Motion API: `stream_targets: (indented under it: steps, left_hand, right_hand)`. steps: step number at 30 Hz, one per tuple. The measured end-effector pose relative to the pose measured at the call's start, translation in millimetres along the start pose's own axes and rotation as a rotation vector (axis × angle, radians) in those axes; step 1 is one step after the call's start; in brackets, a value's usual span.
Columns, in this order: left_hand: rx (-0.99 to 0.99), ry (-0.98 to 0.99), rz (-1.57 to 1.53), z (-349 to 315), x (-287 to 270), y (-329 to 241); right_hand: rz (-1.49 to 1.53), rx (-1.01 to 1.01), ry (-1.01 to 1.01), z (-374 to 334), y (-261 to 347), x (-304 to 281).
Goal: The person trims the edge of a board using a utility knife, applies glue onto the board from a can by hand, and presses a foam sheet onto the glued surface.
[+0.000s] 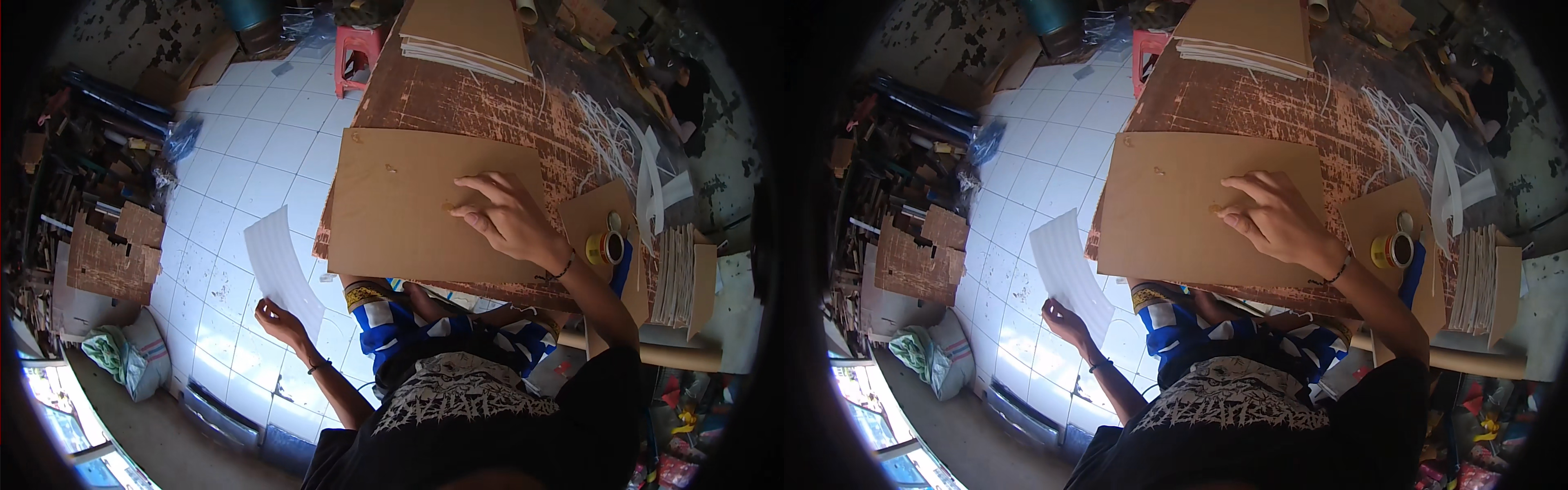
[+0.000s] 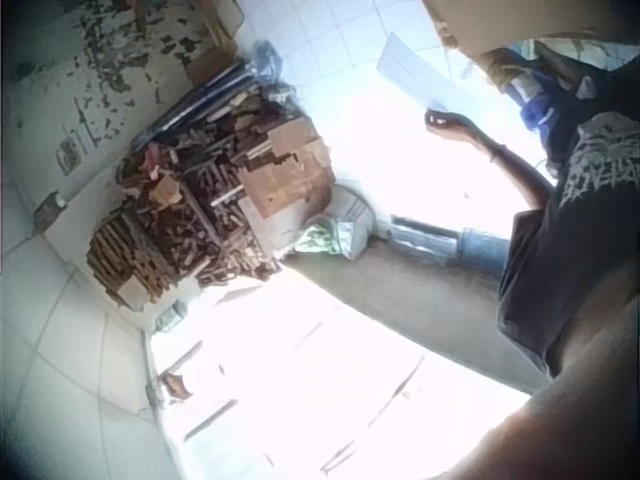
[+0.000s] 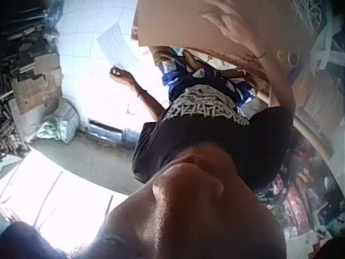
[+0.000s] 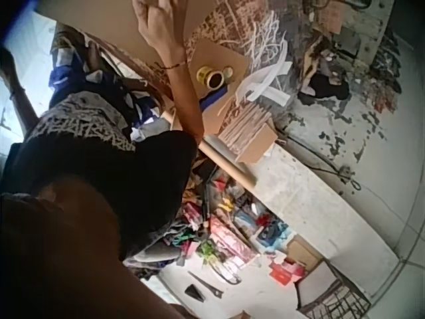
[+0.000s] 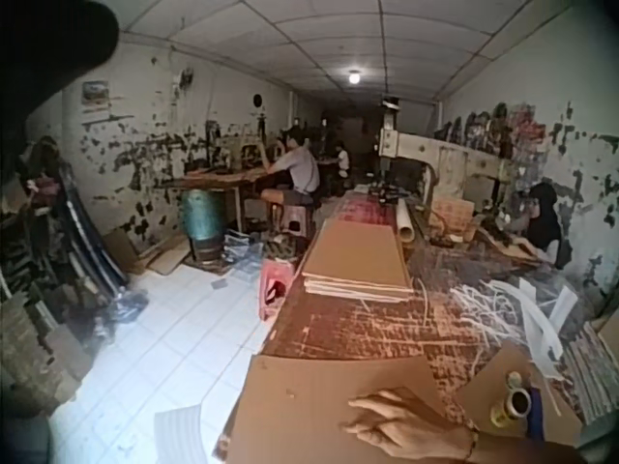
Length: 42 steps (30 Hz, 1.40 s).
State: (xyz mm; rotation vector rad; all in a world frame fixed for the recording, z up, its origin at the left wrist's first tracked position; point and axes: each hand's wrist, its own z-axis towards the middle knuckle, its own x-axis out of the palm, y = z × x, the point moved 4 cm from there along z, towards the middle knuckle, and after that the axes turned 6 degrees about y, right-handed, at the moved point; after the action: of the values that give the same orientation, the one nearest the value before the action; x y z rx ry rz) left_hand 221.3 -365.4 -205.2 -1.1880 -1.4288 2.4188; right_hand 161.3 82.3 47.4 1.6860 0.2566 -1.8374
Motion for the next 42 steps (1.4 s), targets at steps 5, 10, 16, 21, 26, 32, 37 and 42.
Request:
stream_targets:
  steps: [5, 10, 16, 21, 26, 32, 37, 42]
  left_hand:
    - [-0.001, 0.066, -0.080, 5.3, 18.7, -12.9]
    - [0.044, 0.092, -0.087, 4.1, 23.8, -39.1]
    - [0.030, 0.104, -0.162, 0.3, 28.4, -50.0]
    - [0.017, 0.121, -0.048, -10.2, 21.1, -36.8]
    - [0.018, 0.167, -0.035, -11.6, 28.1, -23.6]
    - [0.035, 0.137, -0.068, -3.8, 28.5, -42.6]
    - [0.084, 0.145, -0.039, -0.7, 30.9, -47.9]
    - [0.039, 0.160, -0.089, -3.2, 26.9, -49.3]
  right_hand:
    - [0.095, 0.033, -0.098, 6.4, 3.7, -27.7]
    - [0.305, 0.000, -0.162, 62.2, 4.1, -20.7]
    - [0.144, -0.101, -0.065, 100.2, -11.5, 28.4]
    - [0.004, -0.100, -0.099, 96.7, -7.9, 25.9]
    - [-0.048, -0.140, -0.093, 106.7, -8.2, 25.5]
    - [0.011, -0.141, -0.104, 117.2, -16.4, 31.1]
    - [0.064, -0.016, -0.143, 154.3, -20.5, 47.7]
    - [-0.090, -0.089, -0.104, 164.9, -16.8, 56.2]
